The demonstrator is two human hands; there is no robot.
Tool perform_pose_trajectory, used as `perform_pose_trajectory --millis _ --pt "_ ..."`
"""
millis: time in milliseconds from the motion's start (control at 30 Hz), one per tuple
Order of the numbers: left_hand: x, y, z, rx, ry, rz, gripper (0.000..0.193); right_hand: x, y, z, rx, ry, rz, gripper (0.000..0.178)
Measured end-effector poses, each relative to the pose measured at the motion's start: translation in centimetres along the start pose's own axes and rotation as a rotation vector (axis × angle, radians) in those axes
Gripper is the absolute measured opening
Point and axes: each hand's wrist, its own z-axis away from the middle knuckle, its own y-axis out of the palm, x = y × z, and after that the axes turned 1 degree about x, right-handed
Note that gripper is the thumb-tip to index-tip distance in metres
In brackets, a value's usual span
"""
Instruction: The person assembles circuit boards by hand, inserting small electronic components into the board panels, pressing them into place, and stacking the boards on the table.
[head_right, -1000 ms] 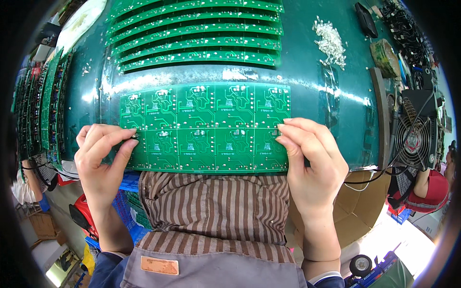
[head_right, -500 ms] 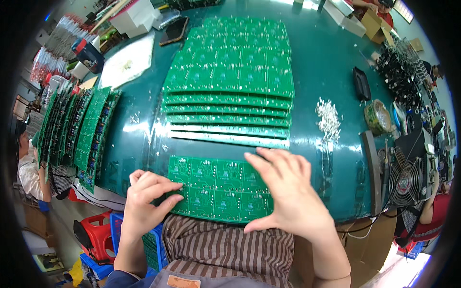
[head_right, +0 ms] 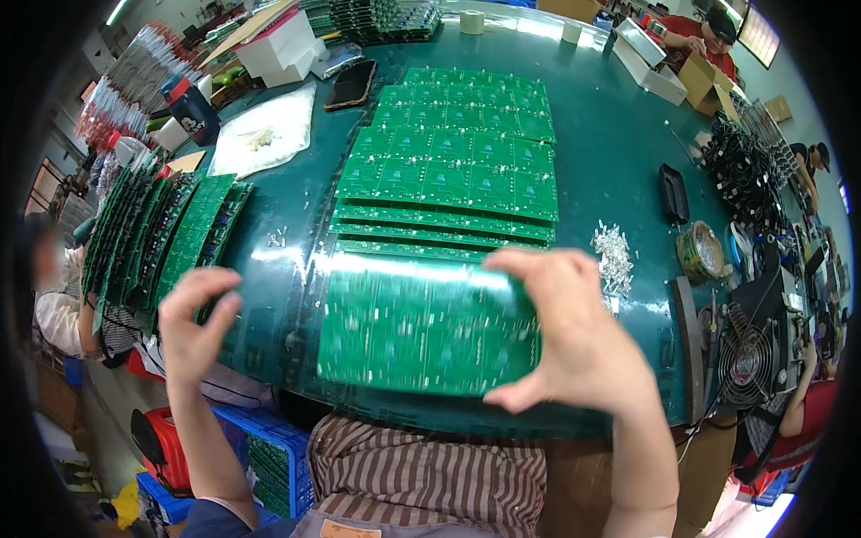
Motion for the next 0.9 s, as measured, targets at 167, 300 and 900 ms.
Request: perform_pose_trajectory --millis 167,300,900 --pt "6.9 -4.4 -3.3 -0.201 -0.126 -0.352 0.042 -4.4 -3.3 -6.7 -0.076 0.080 0.151 0.114" --pt "11.2 -6.0 -4.3 -0.139 -0.271 -0.485 0.074 -7.8 -4.3 -11.2 -0.040 0.161 0.109 0.106" --pt "11.8 -4.8 -4.2 0.181 -0.502 -0.612 0.112 -11.6 -2.0 -15.6 0.060 0.116 0.044 0.098"
